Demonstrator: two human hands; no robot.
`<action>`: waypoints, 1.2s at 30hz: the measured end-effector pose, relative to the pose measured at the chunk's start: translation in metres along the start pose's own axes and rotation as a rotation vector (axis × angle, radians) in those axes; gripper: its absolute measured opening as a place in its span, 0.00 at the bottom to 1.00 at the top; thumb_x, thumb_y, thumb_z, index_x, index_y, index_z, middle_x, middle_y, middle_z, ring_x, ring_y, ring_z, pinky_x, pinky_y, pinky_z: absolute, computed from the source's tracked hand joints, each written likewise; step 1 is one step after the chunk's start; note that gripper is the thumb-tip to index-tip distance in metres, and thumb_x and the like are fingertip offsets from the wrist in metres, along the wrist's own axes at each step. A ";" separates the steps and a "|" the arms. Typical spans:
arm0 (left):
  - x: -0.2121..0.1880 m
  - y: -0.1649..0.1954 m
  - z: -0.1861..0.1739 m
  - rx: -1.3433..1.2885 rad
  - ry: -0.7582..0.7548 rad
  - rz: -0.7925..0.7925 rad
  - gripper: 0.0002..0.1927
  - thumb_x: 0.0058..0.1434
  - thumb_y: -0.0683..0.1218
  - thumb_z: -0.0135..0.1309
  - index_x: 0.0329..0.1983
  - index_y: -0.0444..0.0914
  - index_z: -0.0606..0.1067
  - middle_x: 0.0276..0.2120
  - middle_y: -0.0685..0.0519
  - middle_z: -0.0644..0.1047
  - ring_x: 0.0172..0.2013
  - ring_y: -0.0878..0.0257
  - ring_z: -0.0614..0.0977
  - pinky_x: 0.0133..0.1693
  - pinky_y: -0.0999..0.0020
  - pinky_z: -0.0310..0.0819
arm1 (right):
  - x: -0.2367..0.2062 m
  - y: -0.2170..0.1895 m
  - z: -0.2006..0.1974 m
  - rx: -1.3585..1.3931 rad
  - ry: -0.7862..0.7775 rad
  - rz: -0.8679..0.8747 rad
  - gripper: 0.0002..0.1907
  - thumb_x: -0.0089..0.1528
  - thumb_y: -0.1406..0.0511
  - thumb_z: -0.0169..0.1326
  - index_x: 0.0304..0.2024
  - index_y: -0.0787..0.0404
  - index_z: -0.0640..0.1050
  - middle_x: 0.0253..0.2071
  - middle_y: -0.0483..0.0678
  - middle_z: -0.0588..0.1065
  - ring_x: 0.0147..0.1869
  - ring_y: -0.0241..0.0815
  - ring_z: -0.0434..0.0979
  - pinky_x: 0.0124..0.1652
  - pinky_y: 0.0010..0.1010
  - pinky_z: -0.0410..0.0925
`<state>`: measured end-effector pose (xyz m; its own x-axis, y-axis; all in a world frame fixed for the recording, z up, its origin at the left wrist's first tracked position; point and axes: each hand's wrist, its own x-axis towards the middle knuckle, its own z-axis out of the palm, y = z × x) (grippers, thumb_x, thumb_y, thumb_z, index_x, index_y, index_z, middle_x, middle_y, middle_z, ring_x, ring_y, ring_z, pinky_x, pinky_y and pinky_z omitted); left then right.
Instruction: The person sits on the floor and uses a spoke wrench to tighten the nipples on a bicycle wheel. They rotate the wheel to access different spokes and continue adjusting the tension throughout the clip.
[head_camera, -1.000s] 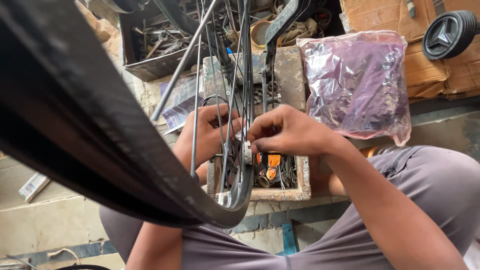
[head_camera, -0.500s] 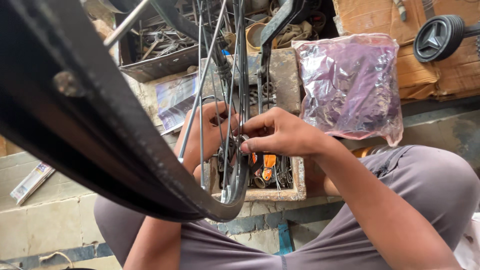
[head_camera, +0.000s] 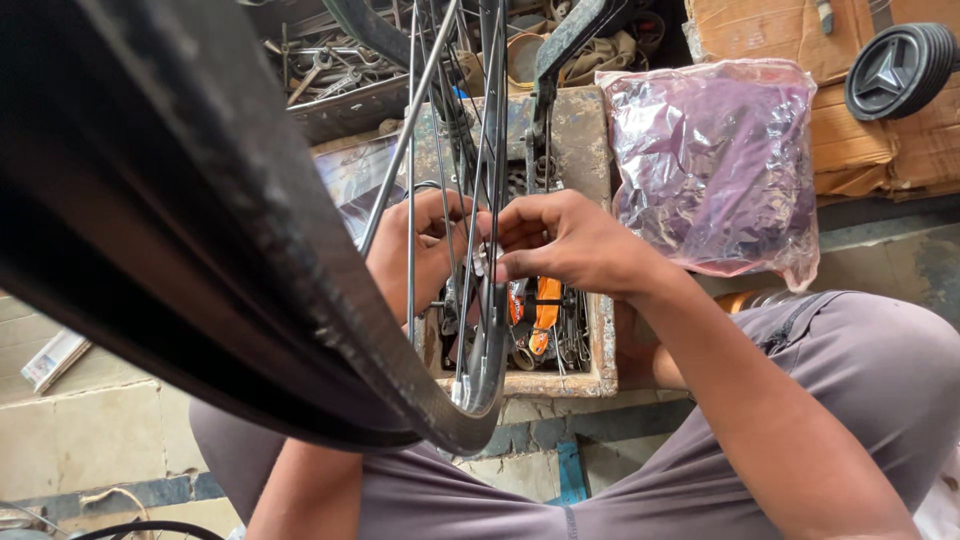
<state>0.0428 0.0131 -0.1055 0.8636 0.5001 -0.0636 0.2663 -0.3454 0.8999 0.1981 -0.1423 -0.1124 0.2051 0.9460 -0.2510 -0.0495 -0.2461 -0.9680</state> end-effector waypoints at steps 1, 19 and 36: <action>0.000 0.001 -0.001 0.025 0.013 0.018 0.10 0.64 0.48 0.61 0.42 0.35 0.80 0.27 0.53 0.83 0.29 0.71 0.81 0.31 0.70 0.76 | 0.001 0.001 0.001 0.017 -0.024 -0.013 0.22 0.55 0.65 0.67 0.52 0.64 0.81 0.43 0.46 0.83 0.46 0.33 0.81 0.50 0.28 0.74; -0.002 0.009 -0.003 0.188 -0.168 0.017 0.12 0.68 0.48 0.54 0.48 0.37 0.80 0.31 0.50 0.83 0.33 0.62 0.85 0.35 0.66 0.78 | -0.006 -0.001 0.012 -0.219 0.044 -0.041 0.17 0.56 0.67 0.65 0.48 0.61 0.84 0.36 0.48 0.84 0.40 0.33 0.79 0.43 0.27 0.73; -0.018 0.033 -0.001 0.266 0.087 0.186 0.08 0.63 0.43 0.60 0.41 0.34 0.82 0.34 0.49 0.78 0.32 0.57 0.82 0.34 0.63 0.74 | 0.006 0.001 -0.003 -0.257 -0.094 -0.193 0.16 0.57 0.64 0.66 0.47 0.60 0.84 0.36 0.48 0.82 0.41 0.38 0.80 0.44 0.32 0.74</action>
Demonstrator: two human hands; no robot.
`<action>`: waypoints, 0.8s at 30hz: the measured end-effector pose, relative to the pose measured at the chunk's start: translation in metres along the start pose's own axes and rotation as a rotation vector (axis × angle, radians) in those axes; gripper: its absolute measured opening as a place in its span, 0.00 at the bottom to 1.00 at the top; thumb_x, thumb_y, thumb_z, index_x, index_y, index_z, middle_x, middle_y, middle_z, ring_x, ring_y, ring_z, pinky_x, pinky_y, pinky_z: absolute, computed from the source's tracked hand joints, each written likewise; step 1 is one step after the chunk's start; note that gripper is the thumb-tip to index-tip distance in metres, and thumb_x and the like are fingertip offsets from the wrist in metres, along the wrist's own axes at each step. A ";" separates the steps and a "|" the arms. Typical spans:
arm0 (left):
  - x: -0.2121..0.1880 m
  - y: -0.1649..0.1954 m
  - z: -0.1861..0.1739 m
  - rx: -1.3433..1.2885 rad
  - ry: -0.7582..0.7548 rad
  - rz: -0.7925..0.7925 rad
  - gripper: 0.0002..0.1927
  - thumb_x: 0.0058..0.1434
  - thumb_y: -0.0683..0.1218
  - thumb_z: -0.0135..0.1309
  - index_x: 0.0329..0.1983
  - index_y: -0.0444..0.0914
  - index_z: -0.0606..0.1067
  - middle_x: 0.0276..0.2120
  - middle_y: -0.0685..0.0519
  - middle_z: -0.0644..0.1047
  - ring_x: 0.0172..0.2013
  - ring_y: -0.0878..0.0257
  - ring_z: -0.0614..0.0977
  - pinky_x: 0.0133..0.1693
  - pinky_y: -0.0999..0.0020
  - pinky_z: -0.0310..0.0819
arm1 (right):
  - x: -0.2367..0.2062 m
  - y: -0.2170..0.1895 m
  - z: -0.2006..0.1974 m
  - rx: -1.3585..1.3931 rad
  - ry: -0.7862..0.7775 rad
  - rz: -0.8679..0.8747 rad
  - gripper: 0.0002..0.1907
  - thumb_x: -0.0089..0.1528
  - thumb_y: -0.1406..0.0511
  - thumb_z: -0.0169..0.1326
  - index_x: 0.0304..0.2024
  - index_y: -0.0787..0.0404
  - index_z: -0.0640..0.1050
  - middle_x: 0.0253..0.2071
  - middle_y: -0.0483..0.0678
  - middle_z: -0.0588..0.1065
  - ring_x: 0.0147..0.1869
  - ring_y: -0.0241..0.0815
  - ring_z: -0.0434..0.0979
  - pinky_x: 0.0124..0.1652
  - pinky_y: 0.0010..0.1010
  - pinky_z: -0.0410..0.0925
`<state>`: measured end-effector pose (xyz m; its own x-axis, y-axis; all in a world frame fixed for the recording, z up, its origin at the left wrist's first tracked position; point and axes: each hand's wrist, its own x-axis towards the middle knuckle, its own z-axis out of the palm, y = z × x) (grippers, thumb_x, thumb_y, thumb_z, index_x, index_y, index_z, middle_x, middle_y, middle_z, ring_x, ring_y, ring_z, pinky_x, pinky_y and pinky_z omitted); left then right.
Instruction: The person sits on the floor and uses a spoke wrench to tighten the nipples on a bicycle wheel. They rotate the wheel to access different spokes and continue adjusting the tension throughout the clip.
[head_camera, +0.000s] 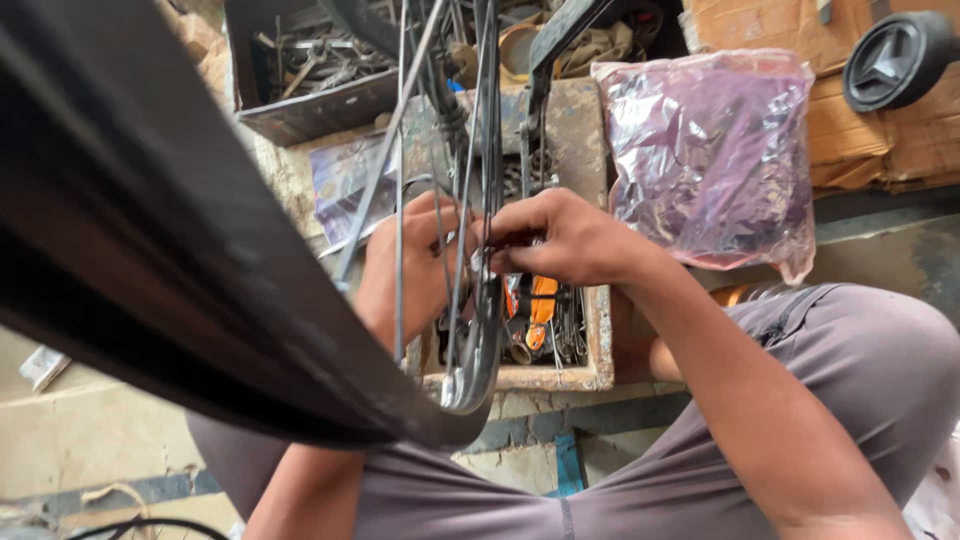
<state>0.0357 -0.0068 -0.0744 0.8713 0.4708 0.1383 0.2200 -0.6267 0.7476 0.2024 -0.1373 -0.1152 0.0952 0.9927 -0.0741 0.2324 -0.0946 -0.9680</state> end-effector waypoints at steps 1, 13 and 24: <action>0.001 -0.003 -0.004 -0.013 -0.037 -0.031 0.08 0.62 0.44 0.61 0.40 0.34 0.82 0.33 0.49 0.78 0.31 0.57 0.81 0.33 0.63 0.74 | 0.004 0.006 -0.005 0.008 -0.029 -0.052 0.16 0.57 0.64 0.65 0.48 0.60 0.84 0.37 0.47 0.83 0.42 0.38 0.82 0.46 0.31 0.75; 0.003 -0.019 -0.002 -0.032 -0.074 -0.010 0.08 0.62 0.46 0.63 0.39 0.36 0.83 0.33 0.50 0.80 0.33 0.59 0.82 0.35 0.64 0.74 | -0.011 -0.001 0.002 -0.159 0.002 -0.010 0.20 0.57 0.62 0.62 0.51 0.62 0.81 0.40 0.48 0.81 0.45 0.39 0.80 0.47 0.32 0.71; 0.001 -0.026 0.000 -0.208 -0.087 -0.052 0.10 0.61 0.47 0.64 0.41 0.37 0.84 0.36 0.54 0.81 0.36 0.66 0.83 0.32 0.71 0.81 | -0.015 -0.016 0.004 -0.063 -0.095 -0.015 0.21 0.58 0.64 0.64 0.53 0.64 0.79 0.39 0.46 0.81 0.43 0.33 0.78 0.45 0.28 0.71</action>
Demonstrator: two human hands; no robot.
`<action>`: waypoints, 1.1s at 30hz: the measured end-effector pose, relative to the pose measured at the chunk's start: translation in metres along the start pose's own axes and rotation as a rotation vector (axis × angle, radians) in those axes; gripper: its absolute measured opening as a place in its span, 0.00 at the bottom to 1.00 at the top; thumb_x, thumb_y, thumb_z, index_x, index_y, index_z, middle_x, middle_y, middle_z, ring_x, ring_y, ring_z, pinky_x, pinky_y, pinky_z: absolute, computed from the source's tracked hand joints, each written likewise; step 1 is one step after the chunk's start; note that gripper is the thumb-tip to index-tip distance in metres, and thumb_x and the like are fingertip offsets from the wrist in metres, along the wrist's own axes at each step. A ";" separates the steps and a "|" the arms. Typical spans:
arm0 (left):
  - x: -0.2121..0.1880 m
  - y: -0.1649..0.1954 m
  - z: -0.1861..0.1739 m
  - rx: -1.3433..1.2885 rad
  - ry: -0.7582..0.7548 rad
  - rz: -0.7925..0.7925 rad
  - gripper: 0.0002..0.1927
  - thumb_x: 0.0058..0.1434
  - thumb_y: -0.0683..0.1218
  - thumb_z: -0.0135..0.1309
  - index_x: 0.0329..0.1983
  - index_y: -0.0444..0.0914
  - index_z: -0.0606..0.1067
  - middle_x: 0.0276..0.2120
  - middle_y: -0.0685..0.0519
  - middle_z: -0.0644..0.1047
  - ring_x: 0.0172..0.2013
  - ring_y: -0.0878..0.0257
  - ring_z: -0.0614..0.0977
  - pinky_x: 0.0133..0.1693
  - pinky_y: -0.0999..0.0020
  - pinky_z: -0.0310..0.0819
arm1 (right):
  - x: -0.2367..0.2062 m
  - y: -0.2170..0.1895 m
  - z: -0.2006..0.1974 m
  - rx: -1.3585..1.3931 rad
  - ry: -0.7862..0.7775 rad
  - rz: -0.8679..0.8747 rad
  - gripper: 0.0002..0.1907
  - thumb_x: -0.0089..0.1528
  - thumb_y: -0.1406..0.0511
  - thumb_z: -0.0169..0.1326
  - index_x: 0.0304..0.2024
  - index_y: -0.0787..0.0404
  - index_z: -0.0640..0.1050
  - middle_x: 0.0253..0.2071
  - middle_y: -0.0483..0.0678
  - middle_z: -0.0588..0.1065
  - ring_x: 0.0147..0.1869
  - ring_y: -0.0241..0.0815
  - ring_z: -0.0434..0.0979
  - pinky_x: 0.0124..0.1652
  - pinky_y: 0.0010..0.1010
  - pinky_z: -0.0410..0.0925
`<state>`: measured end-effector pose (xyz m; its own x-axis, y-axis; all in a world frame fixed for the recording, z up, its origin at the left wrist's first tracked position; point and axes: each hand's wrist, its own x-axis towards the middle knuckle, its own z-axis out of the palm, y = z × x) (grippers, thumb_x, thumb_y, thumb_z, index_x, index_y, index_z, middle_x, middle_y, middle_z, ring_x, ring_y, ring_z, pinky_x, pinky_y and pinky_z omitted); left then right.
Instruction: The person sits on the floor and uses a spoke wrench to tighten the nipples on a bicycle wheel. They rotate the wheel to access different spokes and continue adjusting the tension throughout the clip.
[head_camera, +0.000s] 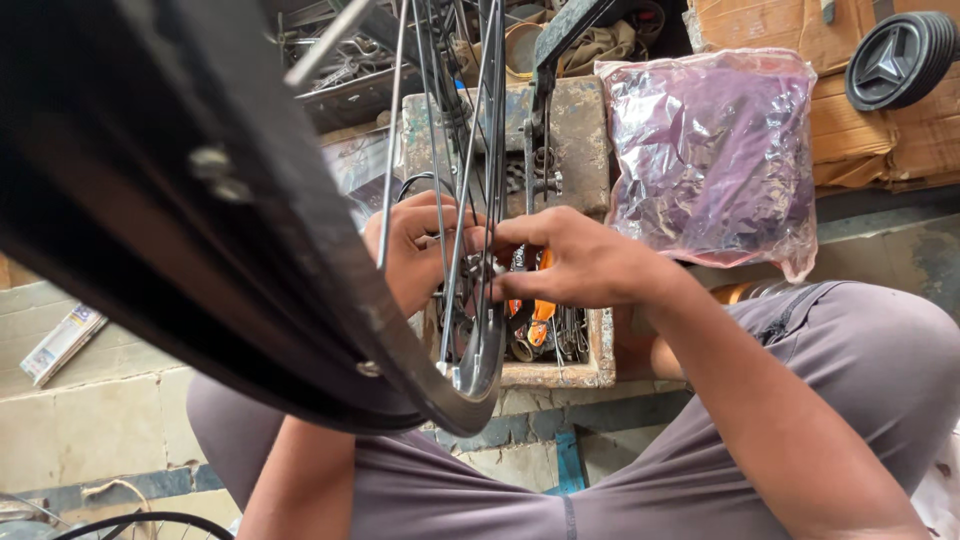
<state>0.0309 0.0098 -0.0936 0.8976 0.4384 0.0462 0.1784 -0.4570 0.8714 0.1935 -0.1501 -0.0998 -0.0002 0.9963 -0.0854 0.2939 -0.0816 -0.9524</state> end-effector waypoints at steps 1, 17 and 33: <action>0.001 -0.004 0.000 -0.055 -0.008 0.047 0.10 0.61 0.46 0.63 0.42 0.36 0.83 0.38 0.54 0.81 0.37 0.66 0.83 0.32 0.71 0.81 | 0.001 0.001 -0.001 0.101 -0.023 0.003 0.21 0.59 0.66 0.62 0.54 0.63 0.79 0.38 0.46 0.81 0.43 0.32 0.77 0.44 0.28 0.71; 0.008 -0.013 0.011 -0.494 -0.283 -0.073 0.17 0.64 0.37 0.56 0.56 0.30 0.75 0.44 0.50 0.82 0.44 0.67 0.84 0.48 0.70 0.82 | -0.009 -0.033 0.019 0.472 0.225 0.305 0.14 0.55 0.76 0.60 0.44 0.68 0.83 0.36 0.52 0.84 0.37 0.35 0.84 0.39 0.28 0.77; 0.016 -0.013 0.016 -0.205 -0.122 -0.151 0.08 0.63 0.43 0.61 0.45 0.39 0.83 0.32 0.52 0.85 0.32 0.66 0.83 0.36 0.66 0.78 | -0.011 -0.027 -0.006 0.070 0.408 0.367 0.16 0.55 0.73 0.63 0.47 0.63 0.84 0.39 0.47 0.85 0.41 0.33 0.85 0.42 0.24 0.76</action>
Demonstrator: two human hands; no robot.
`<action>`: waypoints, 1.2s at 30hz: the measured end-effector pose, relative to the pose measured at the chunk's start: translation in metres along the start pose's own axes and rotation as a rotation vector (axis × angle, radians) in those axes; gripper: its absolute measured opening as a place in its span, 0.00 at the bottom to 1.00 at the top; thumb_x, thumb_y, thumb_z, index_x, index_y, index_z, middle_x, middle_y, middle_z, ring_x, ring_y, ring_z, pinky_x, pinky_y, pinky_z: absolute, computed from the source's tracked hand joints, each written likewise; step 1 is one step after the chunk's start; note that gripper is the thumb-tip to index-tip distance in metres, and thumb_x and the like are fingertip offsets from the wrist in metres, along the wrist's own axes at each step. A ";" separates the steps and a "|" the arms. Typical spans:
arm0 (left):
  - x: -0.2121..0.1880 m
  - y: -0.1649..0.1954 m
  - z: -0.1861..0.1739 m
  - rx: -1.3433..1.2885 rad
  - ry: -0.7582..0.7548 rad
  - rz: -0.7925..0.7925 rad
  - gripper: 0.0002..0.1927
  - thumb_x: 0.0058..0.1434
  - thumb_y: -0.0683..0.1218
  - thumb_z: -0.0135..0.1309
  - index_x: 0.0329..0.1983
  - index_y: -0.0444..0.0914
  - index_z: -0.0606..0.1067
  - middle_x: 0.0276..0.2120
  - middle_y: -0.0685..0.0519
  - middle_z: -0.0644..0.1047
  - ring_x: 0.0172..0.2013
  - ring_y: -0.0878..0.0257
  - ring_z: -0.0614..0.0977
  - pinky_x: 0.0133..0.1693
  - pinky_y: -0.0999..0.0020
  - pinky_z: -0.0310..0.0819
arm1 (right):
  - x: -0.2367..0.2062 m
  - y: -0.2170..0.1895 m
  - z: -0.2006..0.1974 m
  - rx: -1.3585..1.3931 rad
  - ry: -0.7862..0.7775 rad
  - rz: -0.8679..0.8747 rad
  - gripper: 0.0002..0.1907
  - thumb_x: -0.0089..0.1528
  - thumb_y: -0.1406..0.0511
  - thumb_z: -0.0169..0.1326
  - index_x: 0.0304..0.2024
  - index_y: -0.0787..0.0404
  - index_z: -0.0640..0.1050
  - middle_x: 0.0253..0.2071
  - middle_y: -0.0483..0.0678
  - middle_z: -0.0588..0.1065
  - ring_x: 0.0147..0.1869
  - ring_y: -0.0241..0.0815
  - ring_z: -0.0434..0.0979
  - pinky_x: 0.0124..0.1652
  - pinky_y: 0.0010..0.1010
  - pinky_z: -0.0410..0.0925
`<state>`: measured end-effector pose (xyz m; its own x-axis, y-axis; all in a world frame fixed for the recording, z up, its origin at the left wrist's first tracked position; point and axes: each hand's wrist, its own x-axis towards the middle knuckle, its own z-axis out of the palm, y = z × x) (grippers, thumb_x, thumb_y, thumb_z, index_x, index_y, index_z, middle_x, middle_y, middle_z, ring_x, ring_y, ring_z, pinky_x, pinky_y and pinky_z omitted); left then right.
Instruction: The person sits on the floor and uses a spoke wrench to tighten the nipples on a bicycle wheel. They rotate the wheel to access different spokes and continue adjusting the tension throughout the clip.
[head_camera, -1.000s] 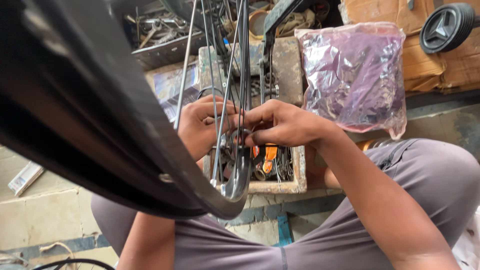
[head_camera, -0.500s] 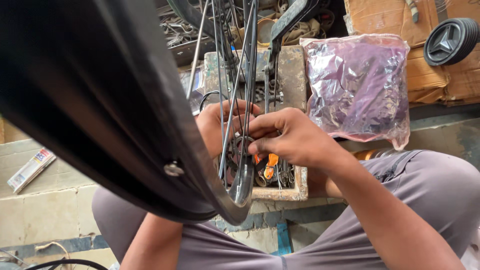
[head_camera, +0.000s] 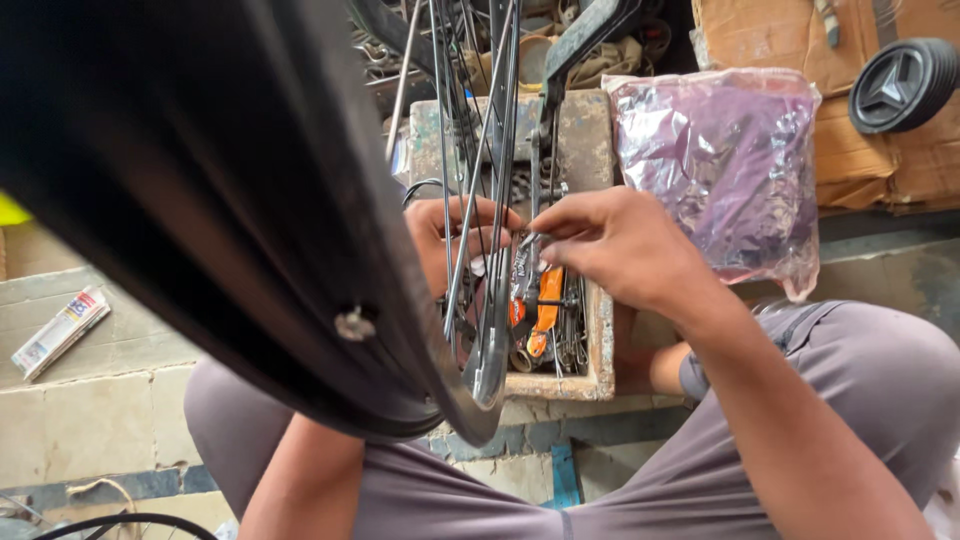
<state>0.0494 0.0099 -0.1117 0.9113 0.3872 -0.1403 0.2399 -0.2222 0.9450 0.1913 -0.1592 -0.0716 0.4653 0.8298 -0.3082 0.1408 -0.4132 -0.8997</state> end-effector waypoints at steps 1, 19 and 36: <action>-0.003 0.002 0.000 0.024 0.010 -0.170 0.09 0.62 0.45 0.61 0.44 0.41 0.83 0.29 0.52 0.84 0.29 0.64 0.82 0.32 0.64 0.77 | 0.001 0.001 0.000 -0.042 0.079 0.042 0.16 0.55 0.71 0.64 0.47 0.62 0.83 0.39 0.47 0.84 0.41 0.33 0.84 0.42 0.24 0.76; -0.016 0.039 -0.003 0.263 -0.057 -0.166 0.09 0.66 0.48 0.53 0.45 0.40 0.78 0.20 0.54 0.79 0.20 0.62 0.82 0.23 0.63 0.75 | -0.004 0.002 0.028 -0.075 0.025 0.018 0.14 0.57 0.65 0.66 0.41 0.65 0.79 0.30 0.49 0.82 0.34 0.33 0.79 0.35 0.28 0.72; -0.005 0.013 -0.001 0.252 0.151 0.187 0.08 0.61 0.47 0.62 0.40 0.39 0.82 0.31 0.53 0.78 0.32 0.61 0.82 0.35 0.65 0.76 | 0.016 0.015 0.012 0.116 -0.222 -0.080 0.18 0.55 0.67 0.65 0.48 0.66 0.82 0.41 0.48 0.84 0.44 0.34 0.82 0.46 0.28 0.75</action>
<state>0.0477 0.0063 -0.0985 0.8918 0.4430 0.0916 0.1657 -0.5084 0.8450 0.1902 -0.1479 -0.0932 0.2515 0.9255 -0.2832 0.0622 -0.3075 -0.9495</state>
